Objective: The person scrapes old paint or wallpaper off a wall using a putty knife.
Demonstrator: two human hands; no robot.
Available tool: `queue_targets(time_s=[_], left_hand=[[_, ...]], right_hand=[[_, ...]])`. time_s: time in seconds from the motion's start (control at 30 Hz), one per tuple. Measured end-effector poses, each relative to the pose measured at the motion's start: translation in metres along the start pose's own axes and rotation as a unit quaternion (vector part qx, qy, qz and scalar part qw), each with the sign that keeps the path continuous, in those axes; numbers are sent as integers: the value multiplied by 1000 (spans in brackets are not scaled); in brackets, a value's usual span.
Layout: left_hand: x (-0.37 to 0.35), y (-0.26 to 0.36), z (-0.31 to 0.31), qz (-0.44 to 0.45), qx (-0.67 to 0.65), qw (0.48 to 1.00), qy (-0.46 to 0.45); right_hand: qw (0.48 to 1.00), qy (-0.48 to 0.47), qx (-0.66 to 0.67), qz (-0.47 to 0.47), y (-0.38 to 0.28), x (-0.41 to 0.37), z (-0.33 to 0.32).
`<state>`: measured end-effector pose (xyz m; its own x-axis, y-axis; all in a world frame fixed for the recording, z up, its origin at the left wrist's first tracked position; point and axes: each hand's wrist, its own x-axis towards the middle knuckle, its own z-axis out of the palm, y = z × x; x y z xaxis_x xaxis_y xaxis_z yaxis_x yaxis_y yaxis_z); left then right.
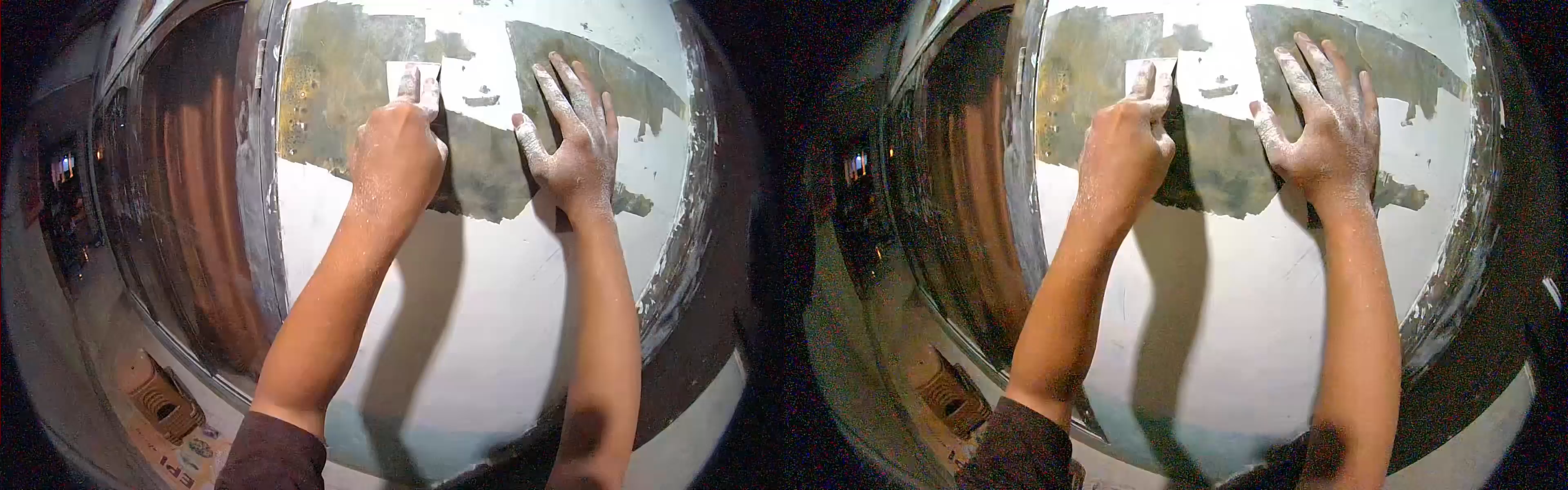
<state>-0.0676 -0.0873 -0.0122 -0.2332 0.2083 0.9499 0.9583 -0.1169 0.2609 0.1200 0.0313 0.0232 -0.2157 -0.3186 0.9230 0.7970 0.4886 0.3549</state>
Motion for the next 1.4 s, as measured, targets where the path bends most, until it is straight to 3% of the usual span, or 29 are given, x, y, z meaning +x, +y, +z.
queue_targets(time_s=[0.3,0.37,0.43,0.57,1.4], left_hand=[[12,-15,10,33,18,999,1],[1,-20,13,77,-13,995,54],[-22,-17,11,57,32,998,14],[-62,-21,28,51,-34,998,10],[-51,-11,31,34,-2,999,36]], right_hand=[[1000,-3,2,5,0,0,0],[1000,1,-2,4,1,1,0],[1000,-7,-10,5,1,0,1],[1000,-2,2,7,1,1,0],[1000,-2,-7,9,0,0,0]])
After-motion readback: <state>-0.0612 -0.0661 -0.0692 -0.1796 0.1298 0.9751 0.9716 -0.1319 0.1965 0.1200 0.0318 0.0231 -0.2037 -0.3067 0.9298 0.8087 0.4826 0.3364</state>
